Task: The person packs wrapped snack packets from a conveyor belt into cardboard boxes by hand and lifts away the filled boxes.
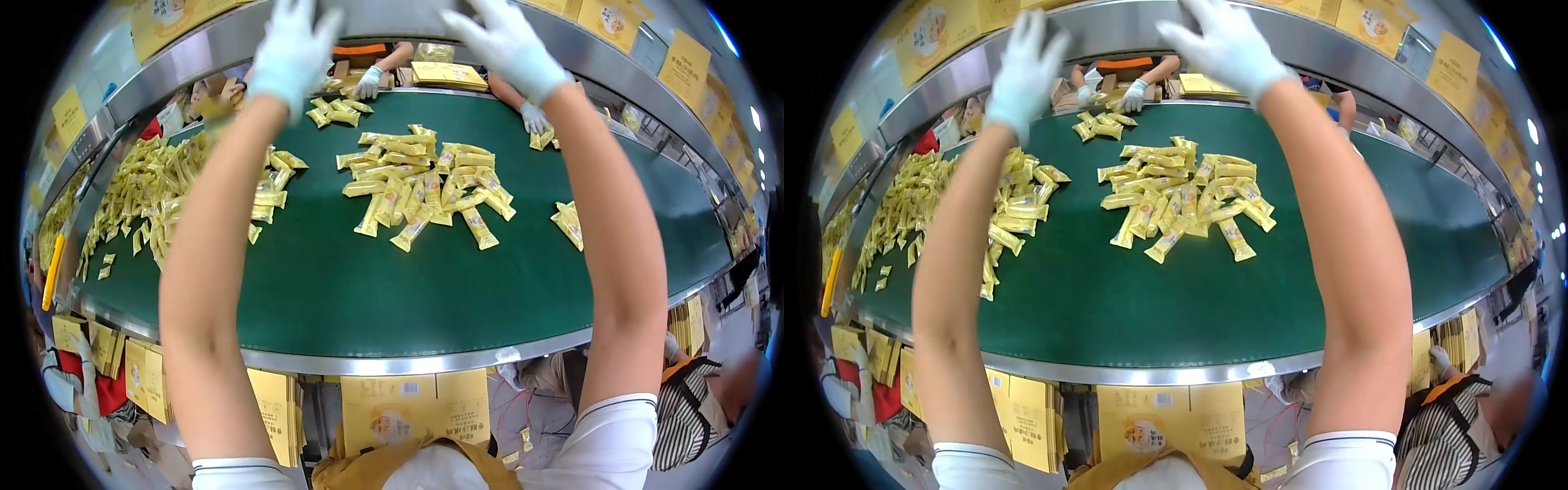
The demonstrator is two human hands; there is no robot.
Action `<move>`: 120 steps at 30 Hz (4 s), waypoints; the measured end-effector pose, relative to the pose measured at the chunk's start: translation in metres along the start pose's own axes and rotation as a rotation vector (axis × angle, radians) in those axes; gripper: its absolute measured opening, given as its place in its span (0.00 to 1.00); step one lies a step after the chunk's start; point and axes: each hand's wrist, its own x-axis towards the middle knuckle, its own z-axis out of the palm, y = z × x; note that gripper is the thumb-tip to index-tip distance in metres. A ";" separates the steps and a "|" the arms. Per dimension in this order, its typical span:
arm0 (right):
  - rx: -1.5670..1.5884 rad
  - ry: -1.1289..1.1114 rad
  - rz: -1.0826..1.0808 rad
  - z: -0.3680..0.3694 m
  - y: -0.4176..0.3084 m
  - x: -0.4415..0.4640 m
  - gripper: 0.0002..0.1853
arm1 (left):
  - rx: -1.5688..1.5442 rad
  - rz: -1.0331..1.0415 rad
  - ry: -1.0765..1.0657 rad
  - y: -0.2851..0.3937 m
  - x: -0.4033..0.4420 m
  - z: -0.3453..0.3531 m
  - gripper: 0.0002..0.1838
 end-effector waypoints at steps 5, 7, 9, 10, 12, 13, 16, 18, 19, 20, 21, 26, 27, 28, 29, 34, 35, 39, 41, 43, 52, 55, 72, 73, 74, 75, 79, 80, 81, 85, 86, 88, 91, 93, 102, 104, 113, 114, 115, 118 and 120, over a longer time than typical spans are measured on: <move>0.419 -0.419 0.315 -0.045 -0.050 -0.190 0.25 | -0.660 0.013 -1.269 0.098 -0.155 -0.126 0.19; 0.614 -0.768 0.403 -0.082 -0.081 -0.268 0.15 | -0.883 0.031 -2.032 0.107 -0.241 -0.165 0.28; 0.479 -1.258 0.338 -0.094 -0.087 -0.383 0.18 | -0.784 -0.126 -2.152 0.119 -0.323 -0.205 0.35; 0.523 -1.379 0.806 -0.111 -0.112 -0.408 0.20 | -0.653 -0.276 -2.144 0.133 -0.351 -0.220 0.35; 0.417 -1.562 0.793 -0.111 -0.121 -0.531 0.34 | -0.457 -0.735 -2.061 0.151 -0.397 -0.243 0.47; 0.303 -1.494 0.928 -0.110 -0.146 -0.535 0.36 | -0.365 -0.862 -1.851 0.167 -0.421 -0.254 0.50; 0.263 -1.148 1.263 -0.089 -0.194 -0.576 0.36 | -0.485 -1.093 -1.432 0.202 -0.492 -0.252 0.59; 0.331 -0.877 1.501 -0.068 -0.216 -0.613 0.34 | -0.403 -1.171 -1.181 0.233 -0.510 -0.247 0.57; 0.359 -0.726 1.615 -0.061 -0.225 -0.626 0.33 | -0.409 -1.200 -1.191 0.235 -0.507 -0.248 0.56; 0.405 -0.616 1.668 -0.061 -0.230 -0.626 0.33 | -0.423 -1.221 -1.203 0.234 -0.502 -0.250 0.56; 0.488 -0.566 1.681 -0.060 -0.231 -0.626 0.32 | -0.443 -1.240 -1.218 0.234 -0.496 -0.251 0.56; 1.032 -0.484 1.616 -0.096 -0.233 -0.595 0.30 | -0.503 -1.276 -1.183 0.230 -0.473 -0.263 0.55; 1.088 -0.488 1.589 -0.104 -0.233 -0.590 0.30 | -0.520 -1.294 -1.164 0.230 -0.461 -0.271 0.56; 1.098 -0.484 1.553 -0.108 -0.236 -0.578 0.30 | -0.534 -1.312 -1.146 0.230 -0.450 -0.278 0.57; 1.065 -0.488 1.504 -0.112 -0.238 -0.565 0.31 | -0.544 -1.322 -1.114 0.231 -0.442 -0.286 0.56; 0.824 -0.382 1.220 -0.140 -0.217 -0.482 0.33 | -0.604 -1.300 -0.878 0.242 -0.424 -0.322 0.47; 0.775 -0.349 1.159 -0.146 -0.208 -0.465 0.33 | -0.592 -1.303 -0.878 0.245 -0.423 -0.324 0.46; 0.661 -0.268 0.961 -0.159 -0.167 -0.419 0.34 | -0.600 -1.262 -0.852 0.244 -0.406 -0.329 0.43; 0.651 -0.274 0.895 -0.158 -0.151 -0.408 0.35 | -0.658 -1.221 -0.821 0.241 -0.380 -0.336 0.43; 0.643 -0.290 0.844 -0.155 -0.142 -0.400 0.36 | -0.708 -1.089 -0.735 0.234 -0.374 -0.324 0.43; 0.717 -0.044 0.789 -0.202 -0.192 -0.475 0.40 | -0.600 -0.739 -0.585 0.169 -0.375 -0.233 0.32; 0.721 0.118 1.048 -0.215 -0.214 -0.492 0.37 | -0.417 -0.715 -0.788 0.148 -0.408 -0.218 0.29; -0.076 -0.291 0.763 0.014 -0.192 -0.363 0.27 | -0.008 -0.631 -0.967 0.167 -0.405 -0.163 0.35; -0.052 -0.285 0.758 0.034 -0.181 -0.359 0.31 | -0.025 -0.623 -0.921 0.167 -0.406 -0.163 0.32; -0.026 -0.281 0.753 0.057 -0.169 -0.359 0.36 | -0.023 -0.624 -0.922 0.167 -0.405 -0.163 0.32; -0.030 -0.317 0.790 0.074 -0.162 -0.349 0.37 | -0.020 -0.624 -0.924 0.167 -0.402 -0.164 0.32; -0.031 -0.332 0.806 0.147 -0.102 -0.319 0.41 | -0.019 -0.614 -0.907 0.168 -0.398 -0.164 0.31; -0.031 -0.357 0.847 0.158 -0.086 -0.307 0.41 | -0.018 -0.612 -0.907 0.168 -0.398 -0.164 0.31; -0.031 -0.410 0.934 0.166 -0.069 -0.294 0.41 | -0.017 -0.614 -0.907 0.168 -0.396 -0.164 0.30; -0.016 -0.254 1.056 0.192 -0.003 -0.293 0.38 | -0.027 -0.632 -0.972 0.166 -0.395 -0.162 0.32; -0.034 -0.172 1.072 0.187 0.005 -0.295 0.37 | -0.025 -0.627 -0.974 0.165 -0.395 -0.162 0.32; -0.093 -0.008 1.105 0.180 0.027 -0.315 0.38 | -0.024 -0.619 -0.981 0.166 -0.395 -0.162 0.33; -0.323 0.150 0.903 0.157 0.066 -0.358 0.40 | -0.033 -0.595 -0.990 0.165 -0.392 -0.159 0.34; -0.392 0.031 1.068 0.128 0.060 -0.349 0.39 | -0.034 -0.564 -0.992 0.166 -0.391 -0.158 0.34; 0.261 -0.016 0.976 0.170 0.138 -0.325 0.17 | -0.124 -0.526 -0.993 0.166 -0.383 -0.157 0.34; 0.351 -0.077 0.978 0.192 0.162 -0.313 0.19 | -0.135 -0.535 -1.000 0.165 -0.383 -0.156 0.34; 0.549 -0.521 0.922 0.188 0.161 -0.295 0.20 | -0.163 -0.551 -1.010 0.162 -0.381 -0.157 0.42; 0.628 -0.527 0.900 0.182 0.153 -0.296 0.21 | -0.168 -0.574 -0.992 0.163 -0.381 -0.157 0.45; 0.708 -0.530 0.871 0.175 0.145 -0.296 0.22 | -0.170 -0.595 -0.970 0.163 -0.380 -0.156 0.47; 0.686 -0.637 0.736 0.155 0.126 -0.308 0.29 | -0.120 -0.609 -0.940 0.162 -0.381 -0.158 0.53; 0.687 -0.731 0.745 0.122 0.092 -0.300 0.28 | -0.094 -0.619 -0.938 0.164 -0.381 -0.159 0.56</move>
